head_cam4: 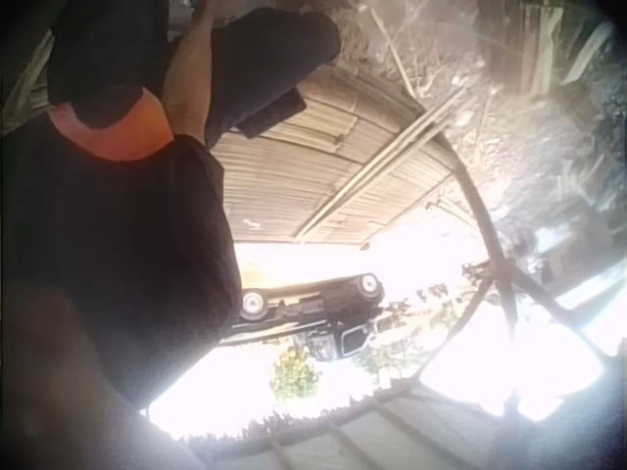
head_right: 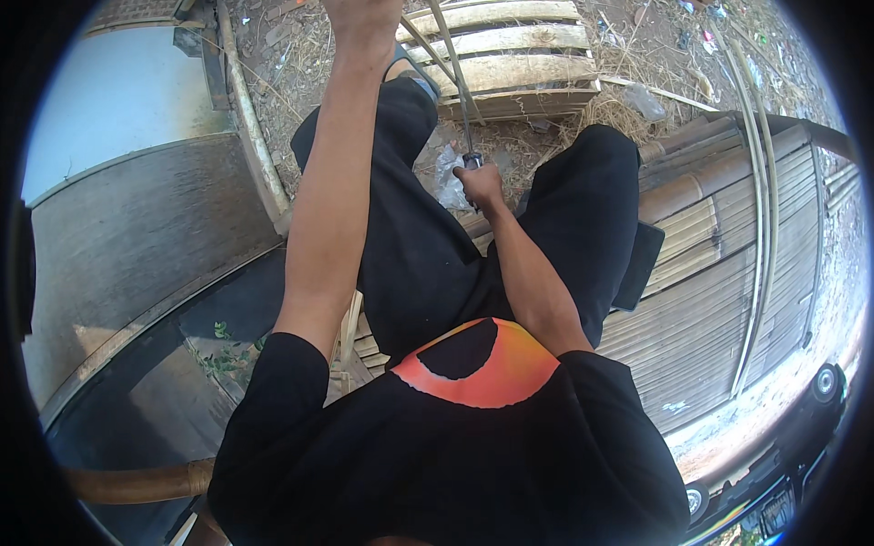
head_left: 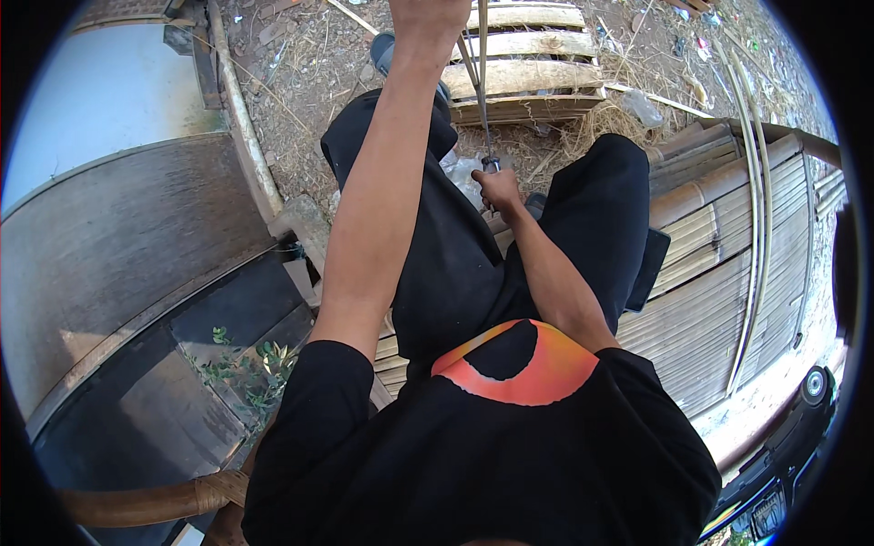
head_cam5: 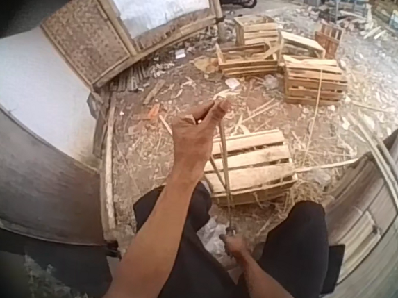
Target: The person thins and smooths long strips of bamboo with a knife by pulling the strips against the blade over a wooden crate.
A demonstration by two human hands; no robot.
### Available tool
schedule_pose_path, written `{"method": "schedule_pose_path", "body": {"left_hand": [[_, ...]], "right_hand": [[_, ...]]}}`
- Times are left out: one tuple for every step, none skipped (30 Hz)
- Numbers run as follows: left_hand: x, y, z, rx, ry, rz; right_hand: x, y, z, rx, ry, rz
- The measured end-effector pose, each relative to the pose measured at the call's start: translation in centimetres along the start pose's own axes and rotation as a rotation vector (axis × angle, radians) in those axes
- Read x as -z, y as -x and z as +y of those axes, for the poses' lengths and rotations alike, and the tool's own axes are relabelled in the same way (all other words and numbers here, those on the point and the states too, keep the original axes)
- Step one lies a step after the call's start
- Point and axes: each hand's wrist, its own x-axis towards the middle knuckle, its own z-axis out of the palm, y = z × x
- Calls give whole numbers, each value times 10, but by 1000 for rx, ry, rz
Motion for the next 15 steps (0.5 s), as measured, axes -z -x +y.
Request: {"method": "schedule_pose_path", "body": {"left_hand": [[-1, 0, 0, 0, -1, 34], [-1, 0, 0, -2, 0, 26], [0, -1, 1, -4, 2, 19], [0, -1, 1, -6, 3, 11], [0, 0, 1, -6, 6, 2], [1, 1, 0, -41, 7, -6], [1, 2, 0, -75, 7, -13], [0, 2, -2, -111, 7, -23], [2, 2, -4, -118, 13, -36], [5, 3, -7, -123, 18, -48], [6, 3, -9, -131, 25, -57], [6, 3, -11, -141, 36, -7], [5, 2, -13, -151, 46, 44], [1, 0, -11, -132, 32, 56], [0, -2, -11, -112, 18, 77]], "right_hand": [[-1, -1, 1, -8, 32, 23], [-1, -2, 3, -10, 77, 41], [0, -3, 4, -11, 123, 58], [2, -5, 5, -13, 168, 75], [3, -10, 7, 0, 217, 91], [4, -15, 9, 13, 266, 107], [5, -21, 11, 26, 315, 123], [9, -20, 2, -10, 322, 77], [11, -19, -2, -25, 327, 61], [14, -17, -5, -40, 332, 45], [17, -20, -6, -53, 341, 29], [17, -24, -7, -7, 364, 26], [16, -22, -4, -12, 329, 14], [20, -19, -12, -2, 291, 11], [19, -10, -10, -15, 255, -2]]}}
